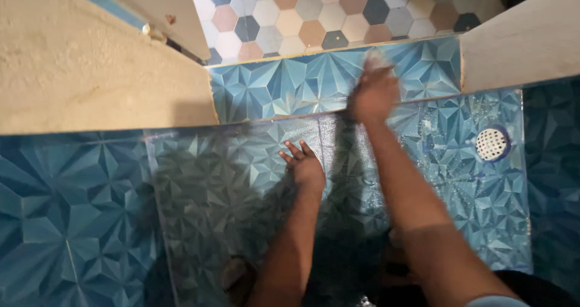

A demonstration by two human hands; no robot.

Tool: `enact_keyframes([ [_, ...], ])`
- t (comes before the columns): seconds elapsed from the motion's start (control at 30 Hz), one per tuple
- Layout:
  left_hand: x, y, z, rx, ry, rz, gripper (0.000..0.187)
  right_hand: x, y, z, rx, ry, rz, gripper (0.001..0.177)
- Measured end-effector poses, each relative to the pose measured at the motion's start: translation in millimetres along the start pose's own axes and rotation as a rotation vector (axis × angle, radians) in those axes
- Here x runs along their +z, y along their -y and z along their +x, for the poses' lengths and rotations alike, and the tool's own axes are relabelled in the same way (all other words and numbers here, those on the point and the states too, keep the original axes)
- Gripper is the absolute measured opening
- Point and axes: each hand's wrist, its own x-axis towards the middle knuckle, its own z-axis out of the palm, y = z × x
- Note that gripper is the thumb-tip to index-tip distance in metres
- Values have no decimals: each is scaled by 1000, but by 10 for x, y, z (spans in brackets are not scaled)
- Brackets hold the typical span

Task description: The person wipes the blue and white wall and floor tiles by hand using a white cloth, then turns on a faucet to fill a white cup with water and pours it over the tiles.

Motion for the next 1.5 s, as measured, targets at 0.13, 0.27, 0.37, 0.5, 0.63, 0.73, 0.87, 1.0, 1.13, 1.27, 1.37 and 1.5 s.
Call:
enact_keyframes([
  [0.13,464,36,229,26,-201,-59,65,-349,1670,-584,-376,193,298,48],
  [0.27,594,271,141,121,-248,-142,61,-600,1415,-323,-431,413,218,68],
  [0.37,348,141,138,61,-140,93,70,-496,304,45,-305,55,-92,68],
  [0.5,115,55,-16,41,-100,-63,65,-423,-1120,591,114,105,-109,59],
  [0.63,124,62,23,74,-115,-105,69,-148,-1554,540,162,75,-138,62],
  [0.73,257,157,114,111,-176,-40,69,-179,-1677,412,209,17,-276,79],
  [0.87,472,114,136,108,-241,-92,60,-324,-1409,390,381,85,-78,55],
  [1.0,392,68,98,120,-220,-54,63,-99,-624,434,114,28,-177,46],
  [1.13,204,149,16,251,-382,-268,63,245,1455,21,-135,-217,285,53],
  [1.27,-31,372,-285,362,-593,-308,67,-215,3041,-308,-342,256,429,53],
  [1.37,-114,488,-593,413,-681,-295,66,-379,3400,-367,-327,180,368,59],
  [1.5,-22,436,-350,481,-839,-482,59,-500,2848,-630,-515,151,484,50],
])
